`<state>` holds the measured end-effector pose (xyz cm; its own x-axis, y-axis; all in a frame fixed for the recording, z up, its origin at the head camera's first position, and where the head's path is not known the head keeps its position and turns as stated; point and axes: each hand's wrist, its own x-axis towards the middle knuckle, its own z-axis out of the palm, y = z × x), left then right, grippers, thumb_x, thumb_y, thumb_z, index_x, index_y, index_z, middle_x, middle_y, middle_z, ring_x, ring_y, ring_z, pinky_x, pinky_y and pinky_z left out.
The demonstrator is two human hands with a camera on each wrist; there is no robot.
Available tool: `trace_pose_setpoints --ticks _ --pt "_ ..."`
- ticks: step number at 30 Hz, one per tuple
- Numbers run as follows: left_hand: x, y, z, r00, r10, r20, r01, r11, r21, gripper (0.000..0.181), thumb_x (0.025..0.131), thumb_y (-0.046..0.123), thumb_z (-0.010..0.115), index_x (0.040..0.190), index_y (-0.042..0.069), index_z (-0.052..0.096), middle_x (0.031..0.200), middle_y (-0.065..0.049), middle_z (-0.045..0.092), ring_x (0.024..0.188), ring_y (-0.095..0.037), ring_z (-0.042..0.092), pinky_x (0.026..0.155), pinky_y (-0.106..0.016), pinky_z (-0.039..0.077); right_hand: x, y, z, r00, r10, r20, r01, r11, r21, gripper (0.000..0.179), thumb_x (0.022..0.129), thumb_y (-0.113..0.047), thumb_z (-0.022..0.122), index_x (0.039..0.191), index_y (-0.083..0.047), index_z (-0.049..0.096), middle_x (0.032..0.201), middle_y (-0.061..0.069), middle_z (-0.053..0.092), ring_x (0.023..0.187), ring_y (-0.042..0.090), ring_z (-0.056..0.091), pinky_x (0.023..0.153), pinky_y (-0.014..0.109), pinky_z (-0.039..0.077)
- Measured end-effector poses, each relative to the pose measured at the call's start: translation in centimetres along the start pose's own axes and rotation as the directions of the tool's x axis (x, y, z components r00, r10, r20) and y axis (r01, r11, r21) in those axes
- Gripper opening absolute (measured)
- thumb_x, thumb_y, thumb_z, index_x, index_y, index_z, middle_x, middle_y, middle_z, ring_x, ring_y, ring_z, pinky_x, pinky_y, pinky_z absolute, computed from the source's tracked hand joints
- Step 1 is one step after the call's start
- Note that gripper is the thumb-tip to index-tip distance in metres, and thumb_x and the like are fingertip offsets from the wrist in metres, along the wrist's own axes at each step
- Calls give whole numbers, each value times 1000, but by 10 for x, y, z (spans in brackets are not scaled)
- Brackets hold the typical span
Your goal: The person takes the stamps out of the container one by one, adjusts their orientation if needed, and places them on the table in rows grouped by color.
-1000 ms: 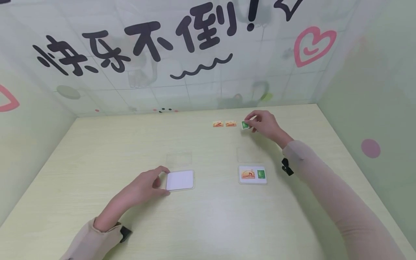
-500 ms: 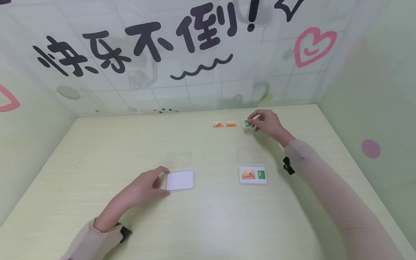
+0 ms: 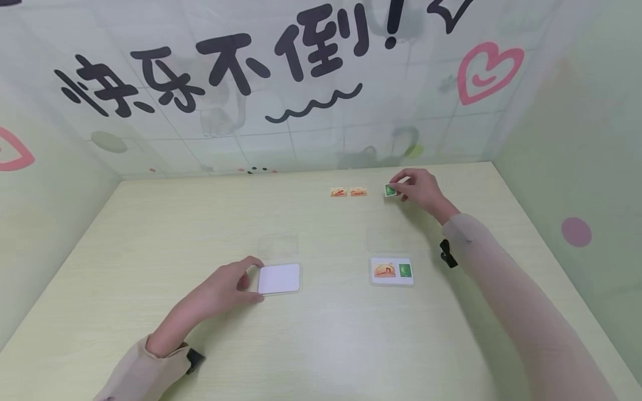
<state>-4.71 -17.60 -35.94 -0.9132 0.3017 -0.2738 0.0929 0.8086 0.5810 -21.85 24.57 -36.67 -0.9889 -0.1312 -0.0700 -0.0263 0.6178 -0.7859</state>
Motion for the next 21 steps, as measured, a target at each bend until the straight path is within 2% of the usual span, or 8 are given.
trace_pose_setpoints --ticks 5,12,21 --pt "0 -1 0 1000 1 1 -1 1000 3 56 89 10 84 138 2 57 81 -6 53 73 -20 46 66 -33 39 2 4 -3 1000 22 -1 -22 1000 -8 34 104 -21 70 125 5 68 87 -2 74 71 9 64 68 24 53" --pt "0 -2 -1 1000 2 0 -2 1000 6 56 88 10 84 137 2 58 81 -6 53 73 -19 46 66 -32 39 6 5 -6 999 49 -2 -49 999 -18 34 104 -22 70 125 5 69 89 1 74 73 14 64 68 25 53" --pt "2 -4 1 1000 4 0 -4 1000 6 58 88 10 85 138 2 57 82 -6 53 73 -19 46 66 -32 40 11 10 -9 999 41 2 -41 999 -33 35 101 -20 74 123 7 71 86 -2 76 69 10 63 64 25 52"
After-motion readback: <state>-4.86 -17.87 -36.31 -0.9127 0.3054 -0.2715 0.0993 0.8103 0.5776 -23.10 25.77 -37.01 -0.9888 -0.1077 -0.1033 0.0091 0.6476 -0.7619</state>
